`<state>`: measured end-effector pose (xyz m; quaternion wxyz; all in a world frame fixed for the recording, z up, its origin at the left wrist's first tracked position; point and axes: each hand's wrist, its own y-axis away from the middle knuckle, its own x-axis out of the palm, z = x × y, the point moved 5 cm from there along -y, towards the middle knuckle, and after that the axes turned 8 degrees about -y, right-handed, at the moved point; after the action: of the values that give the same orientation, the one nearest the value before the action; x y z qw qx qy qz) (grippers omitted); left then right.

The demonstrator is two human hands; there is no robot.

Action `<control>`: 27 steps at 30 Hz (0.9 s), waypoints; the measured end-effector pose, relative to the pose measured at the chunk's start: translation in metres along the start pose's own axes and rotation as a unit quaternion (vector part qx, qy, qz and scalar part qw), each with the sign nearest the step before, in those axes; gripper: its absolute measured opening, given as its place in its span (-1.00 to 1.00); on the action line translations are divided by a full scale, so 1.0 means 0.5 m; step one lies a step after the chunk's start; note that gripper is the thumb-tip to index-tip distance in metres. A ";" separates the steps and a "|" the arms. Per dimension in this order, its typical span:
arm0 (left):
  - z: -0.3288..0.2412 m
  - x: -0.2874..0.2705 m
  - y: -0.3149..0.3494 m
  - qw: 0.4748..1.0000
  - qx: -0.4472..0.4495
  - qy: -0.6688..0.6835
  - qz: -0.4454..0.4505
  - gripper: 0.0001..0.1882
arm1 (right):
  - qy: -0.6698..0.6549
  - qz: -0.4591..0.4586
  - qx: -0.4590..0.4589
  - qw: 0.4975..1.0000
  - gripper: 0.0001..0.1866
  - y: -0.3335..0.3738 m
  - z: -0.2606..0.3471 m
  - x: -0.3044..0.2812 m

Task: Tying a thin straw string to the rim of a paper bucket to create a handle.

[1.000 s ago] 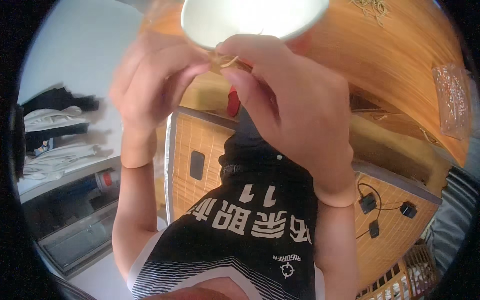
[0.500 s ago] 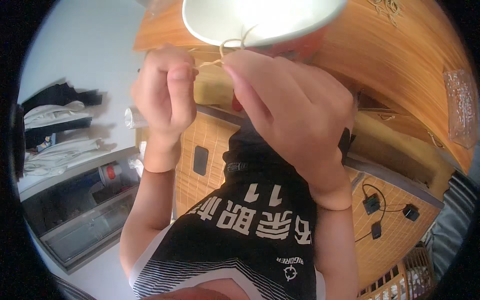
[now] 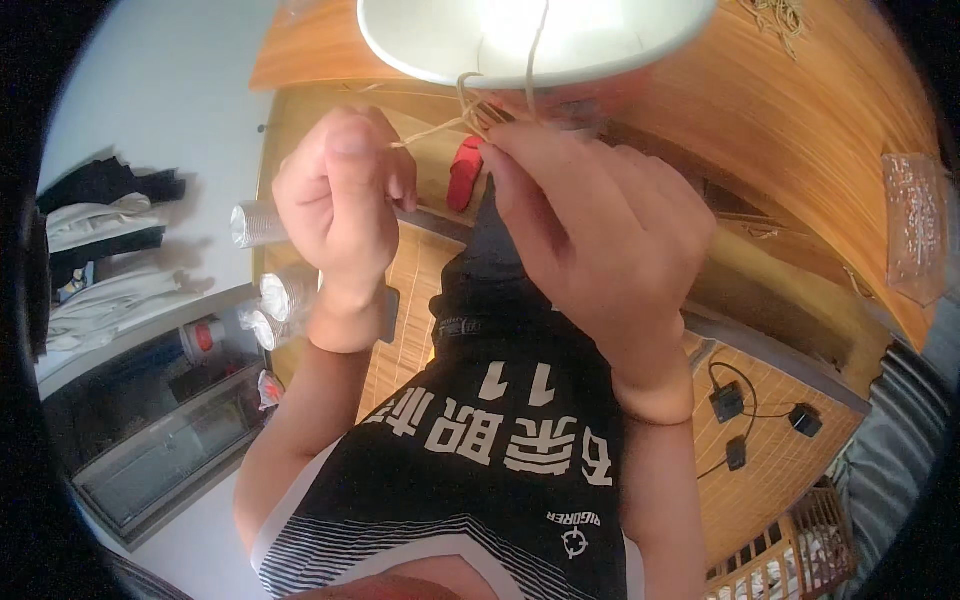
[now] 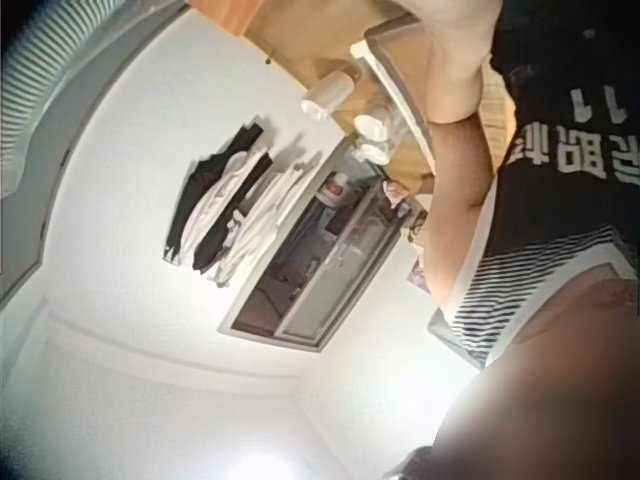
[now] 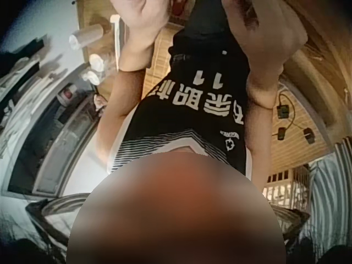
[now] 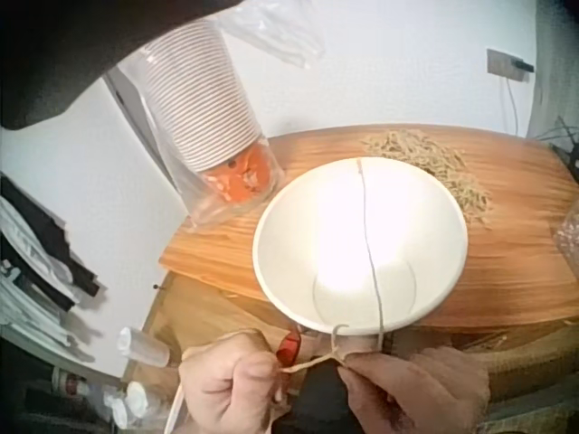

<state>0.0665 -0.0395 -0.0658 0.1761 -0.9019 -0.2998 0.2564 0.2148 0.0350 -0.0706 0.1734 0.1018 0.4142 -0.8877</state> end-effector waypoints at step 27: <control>0.017 0.049 0.064 0.952 -0.197 0.235 -0.013 -0.73 | -0.065 0.020 0.126 0.990 -0.85 0.019 -0.008 0.010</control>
<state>0.0930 -0.0468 -0.0966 0.0641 -0.9493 -0.3063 -0.0296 0.2142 0.0312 -0.0816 0.2033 0.0727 0.2843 -0.9341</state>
